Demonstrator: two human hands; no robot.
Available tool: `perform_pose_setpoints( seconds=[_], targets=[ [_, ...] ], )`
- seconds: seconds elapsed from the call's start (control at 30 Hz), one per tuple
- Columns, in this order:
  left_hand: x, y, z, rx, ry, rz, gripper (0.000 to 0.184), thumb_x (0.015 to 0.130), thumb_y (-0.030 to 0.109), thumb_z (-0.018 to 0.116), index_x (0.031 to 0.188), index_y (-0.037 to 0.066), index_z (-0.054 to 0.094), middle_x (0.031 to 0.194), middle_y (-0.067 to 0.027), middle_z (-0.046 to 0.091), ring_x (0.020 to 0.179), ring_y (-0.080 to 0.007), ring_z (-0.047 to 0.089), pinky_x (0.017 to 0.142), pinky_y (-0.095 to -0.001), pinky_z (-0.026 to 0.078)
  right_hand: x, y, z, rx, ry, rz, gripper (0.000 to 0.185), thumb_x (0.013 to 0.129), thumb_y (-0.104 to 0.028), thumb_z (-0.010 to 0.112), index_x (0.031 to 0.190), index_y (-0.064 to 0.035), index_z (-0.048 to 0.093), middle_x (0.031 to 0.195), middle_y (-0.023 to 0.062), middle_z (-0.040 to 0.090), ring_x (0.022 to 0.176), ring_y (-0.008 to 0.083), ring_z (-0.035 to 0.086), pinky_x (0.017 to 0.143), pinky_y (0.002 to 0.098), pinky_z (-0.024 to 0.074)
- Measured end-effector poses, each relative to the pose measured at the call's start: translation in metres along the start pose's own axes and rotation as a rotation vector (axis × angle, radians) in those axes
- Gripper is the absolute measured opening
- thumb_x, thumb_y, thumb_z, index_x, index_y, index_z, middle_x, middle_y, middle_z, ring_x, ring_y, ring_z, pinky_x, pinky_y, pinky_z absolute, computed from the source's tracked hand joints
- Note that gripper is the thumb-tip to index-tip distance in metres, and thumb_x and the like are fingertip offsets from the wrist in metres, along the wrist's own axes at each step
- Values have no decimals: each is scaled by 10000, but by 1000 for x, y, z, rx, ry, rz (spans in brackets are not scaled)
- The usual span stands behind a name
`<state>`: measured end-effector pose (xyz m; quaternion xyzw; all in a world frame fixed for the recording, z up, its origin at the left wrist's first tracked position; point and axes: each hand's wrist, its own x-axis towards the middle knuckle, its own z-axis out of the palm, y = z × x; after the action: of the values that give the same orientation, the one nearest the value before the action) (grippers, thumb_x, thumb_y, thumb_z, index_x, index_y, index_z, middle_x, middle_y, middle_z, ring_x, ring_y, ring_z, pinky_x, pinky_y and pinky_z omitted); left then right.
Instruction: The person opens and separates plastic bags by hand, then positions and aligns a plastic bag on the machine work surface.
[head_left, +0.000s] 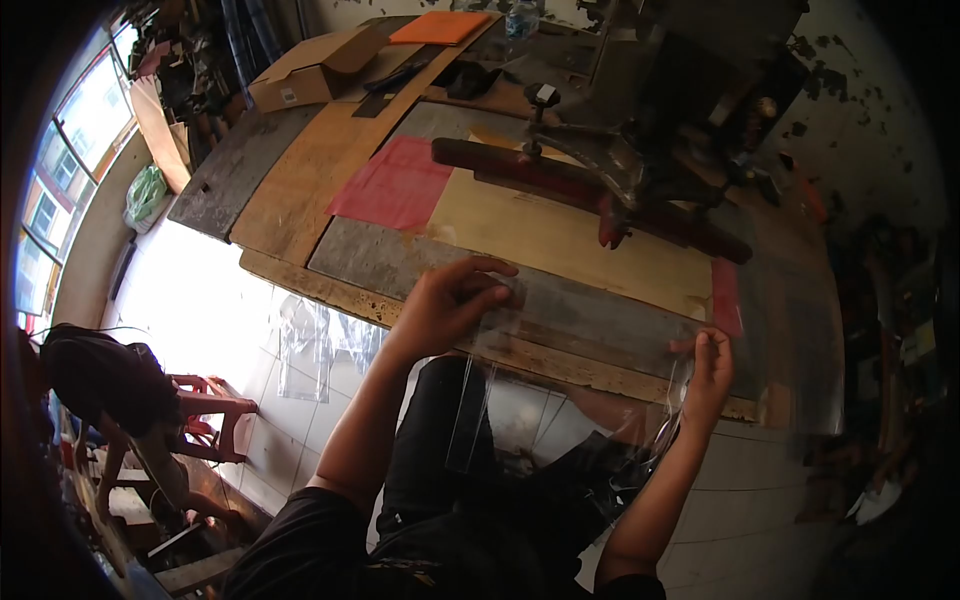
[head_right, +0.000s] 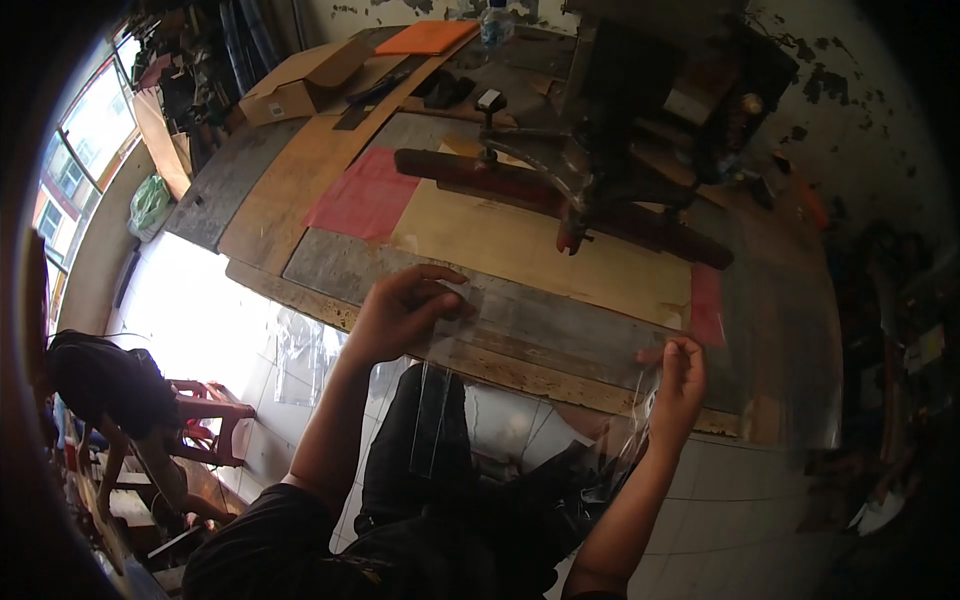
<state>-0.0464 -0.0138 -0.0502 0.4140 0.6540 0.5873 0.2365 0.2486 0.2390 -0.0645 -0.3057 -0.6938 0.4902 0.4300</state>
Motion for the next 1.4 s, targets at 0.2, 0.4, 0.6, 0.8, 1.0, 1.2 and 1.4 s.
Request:
perform_pose_setpoints(
  seconds=[0.2,0.4,0.6,0.8,1.0,1.2,1.4],
  targets=[
    [0,2,0,-45,-18,-7,295,1066,118,688,1338,10,655,1053,-109,830,1033,-129,760,957,-308,572,-3,-2,2,28,24,42,233,1127,-258,605,1154,-27,617,881,64,735,910,136,699,908,296,489],
    [-1,3,2,-15,13,-5,283,1066,103,672,1334,10,659,1032,-108,829,1037,-143,768,962,-318,575,-3,-4,3,16,30,74,233,1126,-259,606,1154,-29,621,902,63,732,895,134,686,896,294,490],
    [-2,4,3,-21,32,38,267,1058,109,675,1311,22,674,1013,-112,832,1021,-154,778,943,-313,577,-4,-3,2,40,-15,17,213,1127,-240,606,1150,-29,620,925,36,724,902,120,677,894,281,486],
    [-4,14,5,18,67,32,239,1048,102,668,1270,17,692,1008,-115,836,993,-160,791,921,-304,582,-8,1,-4,3,-44,-13,195,1127,-213,612,1152,-21,630,984,12,708,946,78,645,886,257,481],
    [-35,20,10,232,168,24,167,1012,95,694,1156,41,758,1031,-79,839,941,-211,802,908,-349,585,-38,-12,-3,-90,-3,-50,198,1133,-205,588,1146,-9,614,955,73,740,947,146,710,933,302,521],
    [-62,-21,20,510,281,448,88,1004,-2,685,1065,60,699,1075,-101,833,1127,-311,777,1015,-433,558,-79,5,-1,-40,58,-208,102,1130,-119,520,1140,-29,565,942,108,750,1022,218,747,1030,394,533],
    [-59,-42,33,622,384,603,130,1062,10,605,1108,118,548,1118,-111,827,1156,-308,773,1043,-474,530,-75,45,2,-338,112,-655,143,1152,-146,414,1222,-40,481,987,141,775,971,289,787,1134,480,452]
  ],
)
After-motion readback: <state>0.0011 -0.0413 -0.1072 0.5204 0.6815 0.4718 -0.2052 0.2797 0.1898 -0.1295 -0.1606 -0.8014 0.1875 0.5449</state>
